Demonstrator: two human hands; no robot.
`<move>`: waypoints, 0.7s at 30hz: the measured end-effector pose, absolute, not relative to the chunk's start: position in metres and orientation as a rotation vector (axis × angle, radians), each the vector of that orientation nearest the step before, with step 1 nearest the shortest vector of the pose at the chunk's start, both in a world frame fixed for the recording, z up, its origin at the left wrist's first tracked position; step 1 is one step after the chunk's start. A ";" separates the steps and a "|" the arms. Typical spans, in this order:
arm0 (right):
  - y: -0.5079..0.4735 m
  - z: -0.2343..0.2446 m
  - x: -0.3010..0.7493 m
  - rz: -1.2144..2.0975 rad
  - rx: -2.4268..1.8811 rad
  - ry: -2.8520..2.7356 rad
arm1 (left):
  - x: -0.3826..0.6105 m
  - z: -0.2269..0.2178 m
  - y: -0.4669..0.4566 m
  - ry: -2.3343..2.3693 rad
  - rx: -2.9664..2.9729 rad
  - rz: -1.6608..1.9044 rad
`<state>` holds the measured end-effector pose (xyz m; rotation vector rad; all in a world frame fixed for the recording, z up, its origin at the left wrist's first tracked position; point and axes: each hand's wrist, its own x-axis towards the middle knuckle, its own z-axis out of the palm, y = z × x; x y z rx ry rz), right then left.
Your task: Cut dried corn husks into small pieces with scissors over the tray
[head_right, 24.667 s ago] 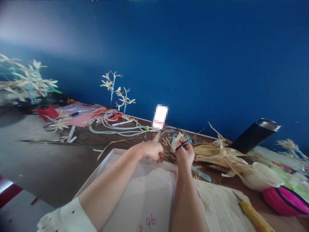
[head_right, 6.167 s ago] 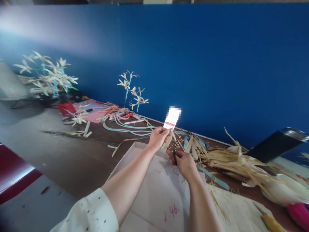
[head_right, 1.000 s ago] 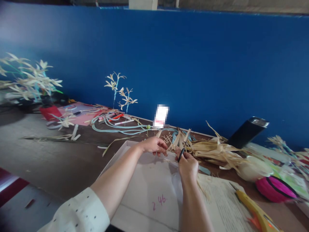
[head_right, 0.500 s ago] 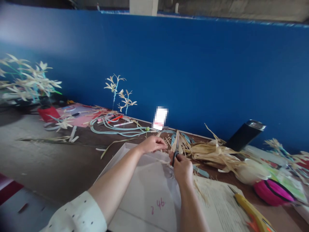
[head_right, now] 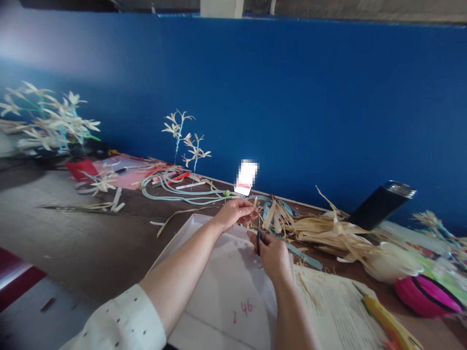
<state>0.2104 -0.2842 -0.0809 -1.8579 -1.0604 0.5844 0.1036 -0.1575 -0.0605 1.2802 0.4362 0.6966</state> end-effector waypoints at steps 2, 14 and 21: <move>-0.284 -0.083 0.211 0.602 -1.834 -1.066 | 0.103 -0.059 -0.158 0.464 1.277 0.701; -0.286 -0.078 0.210 0.798 -1.763 -0.989 | 0.101 -0.058 -0.158 0.496 1.272 0.704; -0.286 -0.086 0.218 0.722 -1.806 -1.040 | 0.099 -0.059 -0.155 0.505 1.345 0.698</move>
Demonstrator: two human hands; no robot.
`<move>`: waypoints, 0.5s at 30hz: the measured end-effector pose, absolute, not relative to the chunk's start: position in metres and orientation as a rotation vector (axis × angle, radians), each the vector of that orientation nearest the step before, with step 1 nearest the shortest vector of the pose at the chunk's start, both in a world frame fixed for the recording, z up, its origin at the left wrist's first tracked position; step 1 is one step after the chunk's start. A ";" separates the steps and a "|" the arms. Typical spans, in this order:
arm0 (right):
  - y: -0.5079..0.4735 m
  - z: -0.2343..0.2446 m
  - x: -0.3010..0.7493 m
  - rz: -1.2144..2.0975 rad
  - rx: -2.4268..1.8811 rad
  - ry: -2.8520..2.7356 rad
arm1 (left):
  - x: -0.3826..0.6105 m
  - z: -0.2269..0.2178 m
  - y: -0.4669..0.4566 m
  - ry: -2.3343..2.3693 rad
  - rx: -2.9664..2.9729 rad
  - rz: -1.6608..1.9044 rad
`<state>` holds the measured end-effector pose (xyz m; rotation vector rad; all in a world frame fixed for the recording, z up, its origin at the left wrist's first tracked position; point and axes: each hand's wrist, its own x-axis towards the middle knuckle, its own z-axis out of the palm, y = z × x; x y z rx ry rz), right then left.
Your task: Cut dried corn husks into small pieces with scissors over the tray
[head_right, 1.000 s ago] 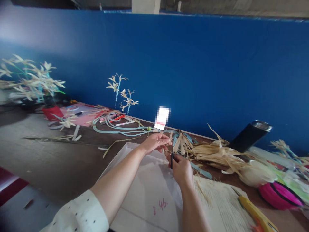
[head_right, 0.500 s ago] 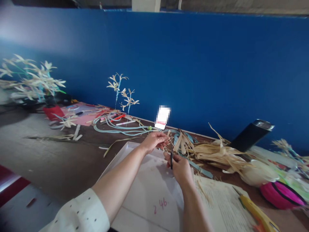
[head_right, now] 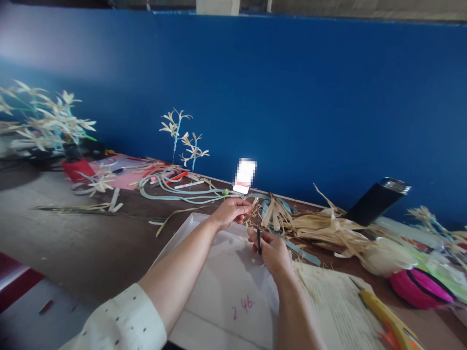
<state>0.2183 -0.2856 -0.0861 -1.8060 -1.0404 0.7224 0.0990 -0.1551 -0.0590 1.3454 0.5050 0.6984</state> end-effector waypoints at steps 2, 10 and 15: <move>-0.285 -0.090 0.222 0.724 -1.811 -1.077 | 0.098 -0.060 -0.154 0.485 1.384 0.696; -0.285 -0.089 0.224 0.701 -1.842 -1.073 | 0.094 -0.058 -0.153 0.456 1.478 0.642; -0.288 -0.078 0.218 0.710 -1.864 -1.045 | 0.094 -0.059 -0.152 0.448 1.473 0.642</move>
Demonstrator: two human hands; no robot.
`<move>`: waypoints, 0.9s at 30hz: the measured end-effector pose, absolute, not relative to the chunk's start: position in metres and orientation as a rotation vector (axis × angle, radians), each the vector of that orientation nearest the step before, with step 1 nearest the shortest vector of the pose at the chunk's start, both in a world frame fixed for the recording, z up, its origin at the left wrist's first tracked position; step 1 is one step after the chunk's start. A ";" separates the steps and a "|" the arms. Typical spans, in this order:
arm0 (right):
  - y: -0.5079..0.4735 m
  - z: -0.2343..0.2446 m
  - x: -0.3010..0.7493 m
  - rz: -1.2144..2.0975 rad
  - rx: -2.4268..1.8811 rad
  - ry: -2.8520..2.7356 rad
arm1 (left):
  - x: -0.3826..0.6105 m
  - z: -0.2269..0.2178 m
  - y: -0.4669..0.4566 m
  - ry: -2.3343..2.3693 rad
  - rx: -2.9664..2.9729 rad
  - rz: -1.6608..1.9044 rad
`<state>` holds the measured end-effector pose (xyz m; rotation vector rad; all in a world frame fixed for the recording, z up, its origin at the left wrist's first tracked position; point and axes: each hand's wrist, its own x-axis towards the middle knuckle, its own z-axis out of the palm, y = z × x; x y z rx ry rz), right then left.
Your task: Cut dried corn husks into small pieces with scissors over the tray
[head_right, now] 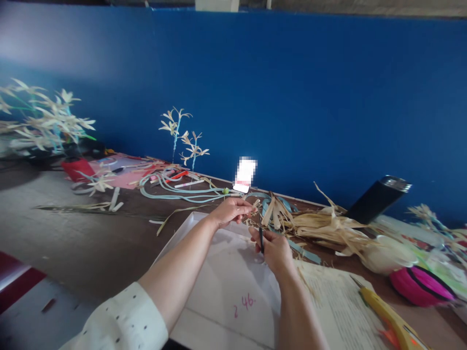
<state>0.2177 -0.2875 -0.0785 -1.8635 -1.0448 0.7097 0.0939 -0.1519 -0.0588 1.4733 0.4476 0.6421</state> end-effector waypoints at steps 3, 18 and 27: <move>-0.288 -0.074 0.215 0.704 -1.867 -1.042 | 0.094 -0.058 -0.152 0.448 1.461 0.638; -0.290 -0.074 0.218 0.680 -1.831 -1.078 | 0.091 -0.051 -0.156 0.467 1.447 0.651; -0.289 -0.079 0.221 0.696 -1.809 -1.072 | 0.089 -0.049 -0.156 0.484 1.518 0.674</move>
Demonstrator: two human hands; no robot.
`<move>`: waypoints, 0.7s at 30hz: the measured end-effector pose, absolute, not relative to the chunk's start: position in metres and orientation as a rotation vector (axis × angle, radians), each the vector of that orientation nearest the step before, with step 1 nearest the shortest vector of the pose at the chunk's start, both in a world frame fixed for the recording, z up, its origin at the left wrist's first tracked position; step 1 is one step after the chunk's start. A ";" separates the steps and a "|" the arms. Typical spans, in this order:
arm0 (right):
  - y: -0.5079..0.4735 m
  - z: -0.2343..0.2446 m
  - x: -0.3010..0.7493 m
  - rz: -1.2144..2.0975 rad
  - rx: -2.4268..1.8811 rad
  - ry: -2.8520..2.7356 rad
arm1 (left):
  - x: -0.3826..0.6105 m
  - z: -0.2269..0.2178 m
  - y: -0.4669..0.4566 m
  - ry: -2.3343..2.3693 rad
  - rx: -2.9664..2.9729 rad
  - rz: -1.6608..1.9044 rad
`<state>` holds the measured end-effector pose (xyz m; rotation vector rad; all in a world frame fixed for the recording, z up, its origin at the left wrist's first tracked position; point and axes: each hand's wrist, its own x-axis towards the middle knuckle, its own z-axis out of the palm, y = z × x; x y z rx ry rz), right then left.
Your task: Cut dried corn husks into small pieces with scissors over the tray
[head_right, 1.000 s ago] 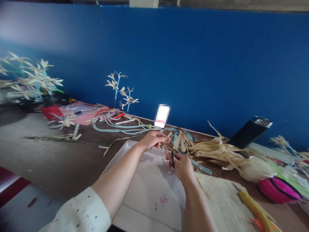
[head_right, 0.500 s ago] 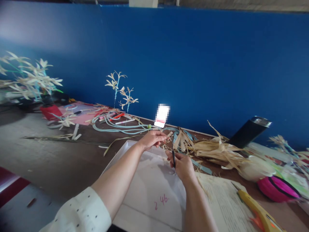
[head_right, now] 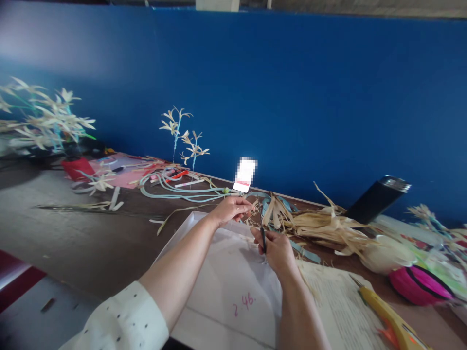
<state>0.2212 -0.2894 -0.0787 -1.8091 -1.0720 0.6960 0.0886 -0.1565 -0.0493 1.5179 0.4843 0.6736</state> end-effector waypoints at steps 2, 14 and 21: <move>-0.288 -0.081 0.223 0.683 -1.803 -1.039 | 0.089 -0.050 -0.156 0.488 1.510 0.678; -0.288 -0.080 0.221 0.649 -1.849 -1.044 | 0.096 -0.060 -0.151 0.487 1.367 0.751; -0.290 -0.070 0.213 0.609 -1.910 -1.031 | 0.098 -0.057 -0.154 0.534 1.306 0.782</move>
